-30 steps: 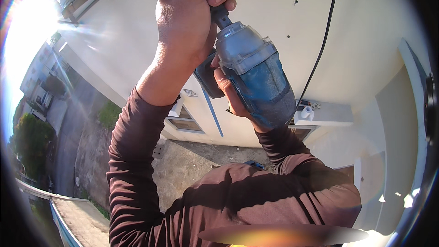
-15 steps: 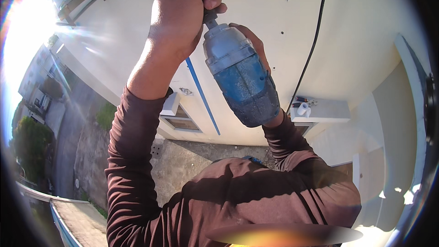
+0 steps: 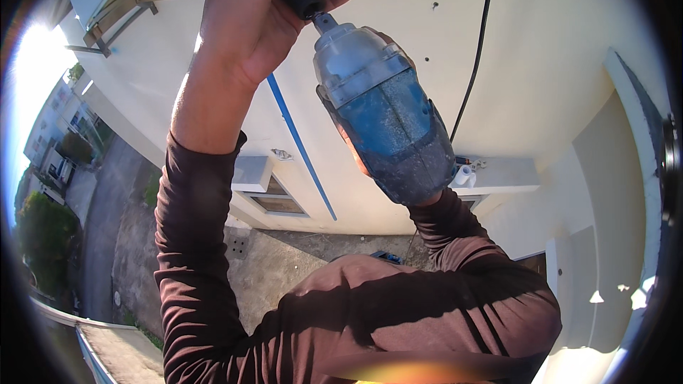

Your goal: The person secures an outdoor air conditioner unit to a wall using a ladder, cordless drill, screws, and a metal bracket. They position the bracket, align the unit, and drive screws into the wall to fasten the bracket and unit in place.

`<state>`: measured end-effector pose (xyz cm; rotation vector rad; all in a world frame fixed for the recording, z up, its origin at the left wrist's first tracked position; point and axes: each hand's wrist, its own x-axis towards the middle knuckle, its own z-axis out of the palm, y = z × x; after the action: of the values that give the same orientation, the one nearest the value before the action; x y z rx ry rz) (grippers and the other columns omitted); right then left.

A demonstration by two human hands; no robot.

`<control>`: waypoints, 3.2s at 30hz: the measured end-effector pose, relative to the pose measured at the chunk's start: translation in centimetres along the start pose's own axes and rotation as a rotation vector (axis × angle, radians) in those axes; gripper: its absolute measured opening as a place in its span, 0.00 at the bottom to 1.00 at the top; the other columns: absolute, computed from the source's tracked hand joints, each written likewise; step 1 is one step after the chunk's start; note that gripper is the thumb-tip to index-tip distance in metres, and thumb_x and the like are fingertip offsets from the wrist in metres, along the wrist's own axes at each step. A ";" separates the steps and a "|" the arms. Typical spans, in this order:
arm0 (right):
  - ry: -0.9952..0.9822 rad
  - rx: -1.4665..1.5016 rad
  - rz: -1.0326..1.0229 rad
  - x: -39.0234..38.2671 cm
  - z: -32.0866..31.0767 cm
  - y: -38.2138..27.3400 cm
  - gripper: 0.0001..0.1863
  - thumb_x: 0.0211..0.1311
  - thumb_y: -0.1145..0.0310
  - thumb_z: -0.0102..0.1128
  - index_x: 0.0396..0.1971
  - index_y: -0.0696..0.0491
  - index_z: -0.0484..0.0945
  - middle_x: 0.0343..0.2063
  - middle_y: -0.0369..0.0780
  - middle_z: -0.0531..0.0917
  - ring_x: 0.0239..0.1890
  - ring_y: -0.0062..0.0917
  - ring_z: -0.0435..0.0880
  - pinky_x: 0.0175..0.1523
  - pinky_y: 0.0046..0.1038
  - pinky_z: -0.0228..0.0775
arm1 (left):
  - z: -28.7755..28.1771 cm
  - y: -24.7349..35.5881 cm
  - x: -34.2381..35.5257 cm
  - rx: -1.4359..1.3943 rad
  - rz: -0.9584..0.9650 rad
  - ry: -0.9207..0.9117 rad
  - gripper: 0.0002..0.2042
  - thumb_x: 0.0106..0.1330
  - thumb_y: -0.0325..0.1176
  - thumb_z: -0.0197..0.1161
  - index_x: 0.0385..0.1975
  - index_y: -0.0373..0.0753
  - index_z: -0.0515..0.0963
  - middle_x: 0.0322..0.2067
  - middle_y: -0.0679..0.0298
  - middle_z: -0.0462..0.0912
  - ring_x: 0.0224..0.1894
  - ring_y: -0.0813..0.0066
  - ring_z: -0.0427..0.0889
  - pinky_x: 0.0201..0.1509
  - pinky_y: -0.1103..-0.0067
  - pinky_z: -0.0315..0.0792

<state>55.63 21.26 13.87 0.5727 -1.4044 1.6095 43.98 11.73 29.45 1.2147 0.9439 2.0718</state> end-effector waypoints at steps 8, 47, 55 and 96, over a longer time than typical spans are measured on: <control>0.099 0.236 0.095 0.0 0.7 -0.5 0.44 0.62 0.74 0.70 0.74 0.53 0.55 0.63 0.46 0.73 0.59 0.29 0.82 0.59 0.28 0.82 | 0.3 -0.6 -0.4 0.005 0.016 -0.011 0.09 0.80 0.34 0.50 0.34 0.40 0.67 0.27 0.68 0.70 0.32 0.77 0.75 0.59 0.65 0.79; 0.057 -0.209 0.040 0.9 -2.4 -0.2 0.39 0.61 0.72 0.72 0.69 0.54 0.61 0.53 0.43 0.81 0.50 0.26 0.86 0.54 0.26 0.81 | 2.6 -4.8 -2.1 0.057 -0.023 -0.212 0.17 0.81 0.42 0.48 0.44 0.33 0.77 0.42 0.52 0.85 0.57 0.52 0.83 0.60 0.63 0.77; 0.249 -0.277 -0.184 2.9 -3.3 0.3 0.15 0.66 0.71 0.61 0.51 0.56 0.73 0.39 0.38 0.80 0.28 0.20 0.78 0.38 0.25 0.72 | 7.4 -2.6 1.3 0.468 -0.120 -0.153 0.23 0.82 0.48 0.49 0.60 0.33 0.70 0.52 0.53 0.81 0.55 0.65 0.82 0.58 0.70 0.76; 0.067 0.648 -0.443 8.0 -4.7 3.3 0.18 0.63 0.67 0.57 0.47 0.63 0.73 0.39 0.41 0.78 0.22 0.23 0.76 0.32 0.30 0.65 | 11.9 4.5 10.8 1.601 1.361 -0.760 0.20 0.62 0.12 0.53 0.52 0.32 0.82 0.32 0.48 0.86 0.29 0.58 0.85 0.34 0.73 0.76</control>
<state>49.89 28.48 17.46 1.1040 -0.6148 1.6704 49.41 20.59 42.51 3.8227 1.5127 0.5941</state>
